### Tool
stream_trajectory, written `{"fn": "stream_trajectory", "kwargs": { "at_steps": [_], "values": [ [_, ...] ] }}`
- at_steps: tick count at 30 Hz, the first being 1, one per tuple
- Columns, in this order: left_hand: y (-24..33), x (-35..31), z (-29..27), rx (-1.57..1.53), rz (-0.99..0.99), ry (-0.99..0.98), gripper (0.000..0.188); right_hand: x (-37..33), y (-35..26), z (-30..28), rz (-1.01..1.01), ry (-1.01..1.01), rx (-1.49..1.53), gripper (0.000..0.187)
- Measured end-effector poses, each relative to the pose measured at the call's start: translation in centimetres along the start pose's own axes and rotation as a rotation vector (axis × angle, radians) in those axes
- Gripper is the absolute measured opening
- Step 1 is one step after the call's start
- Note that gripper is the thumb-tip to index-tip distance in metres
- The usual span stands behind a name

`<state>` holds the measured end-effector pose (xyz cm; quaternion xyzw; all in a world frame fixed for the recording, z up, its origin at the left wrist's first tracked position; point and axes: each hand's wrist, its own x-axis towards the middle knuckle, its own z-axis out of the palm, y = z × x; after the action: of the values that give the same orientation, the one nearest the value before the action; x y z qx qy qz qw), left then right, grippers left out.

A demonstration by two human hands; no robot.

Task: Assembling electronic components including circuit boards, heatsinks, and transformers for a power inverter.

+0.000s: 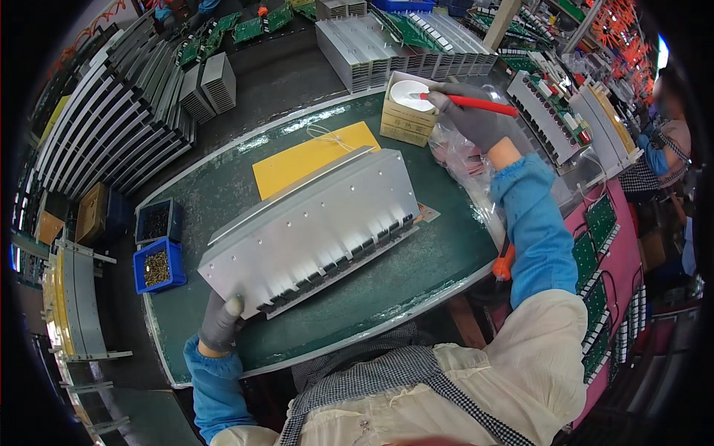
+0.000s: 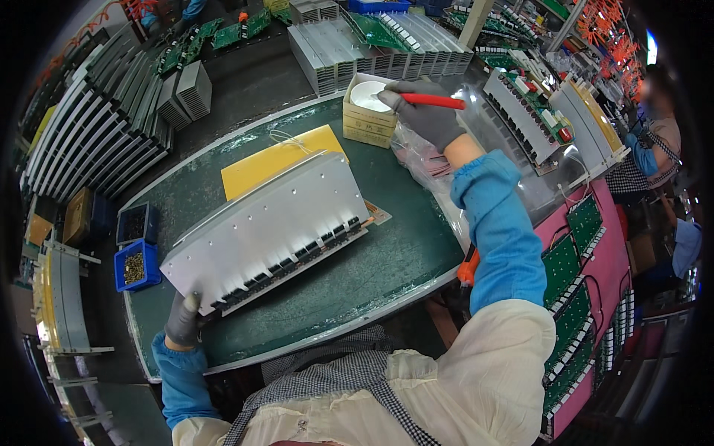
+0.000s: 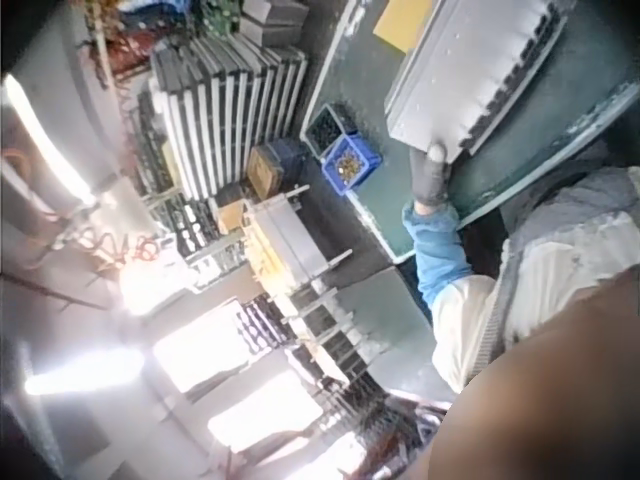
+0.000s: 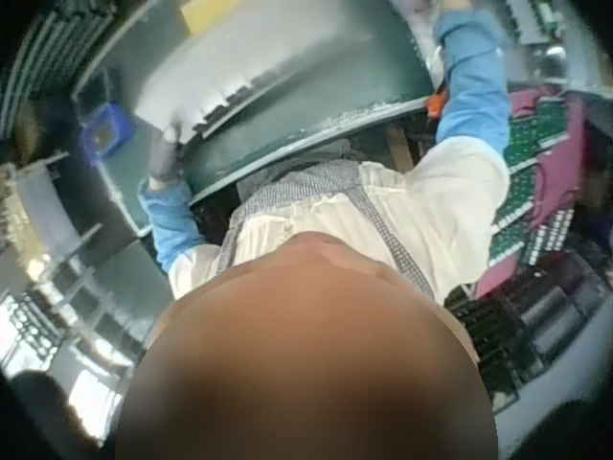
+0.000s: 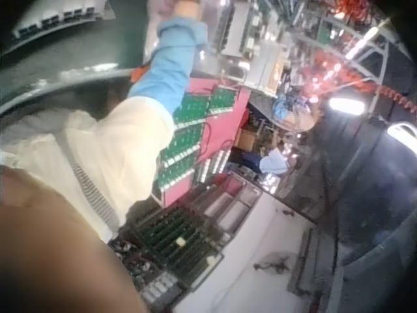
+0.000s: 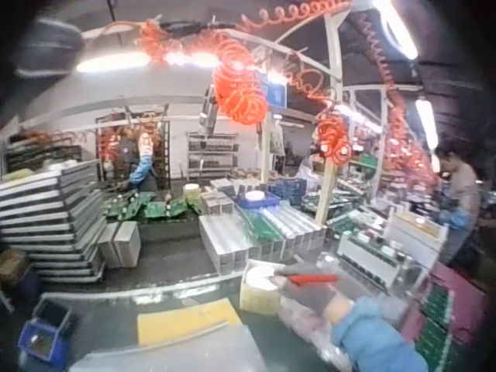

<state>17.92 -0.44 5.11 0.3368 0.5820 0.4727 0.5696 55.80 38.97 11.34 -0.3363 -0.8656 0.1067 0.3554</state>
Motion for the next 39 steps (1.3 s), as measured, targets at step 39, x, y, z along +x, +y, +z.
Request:
{"fn": "stream_trajectory", "kwargs": {
  "at_steps": [39],
  "values": [
    [-2.9, 2.0, 1.9, -0.015, 0.113, 0.38, 0.082, -0.2, -21.2, 0.7, -0.177, 0.183, 0.36, 0.027]
  ]
}}
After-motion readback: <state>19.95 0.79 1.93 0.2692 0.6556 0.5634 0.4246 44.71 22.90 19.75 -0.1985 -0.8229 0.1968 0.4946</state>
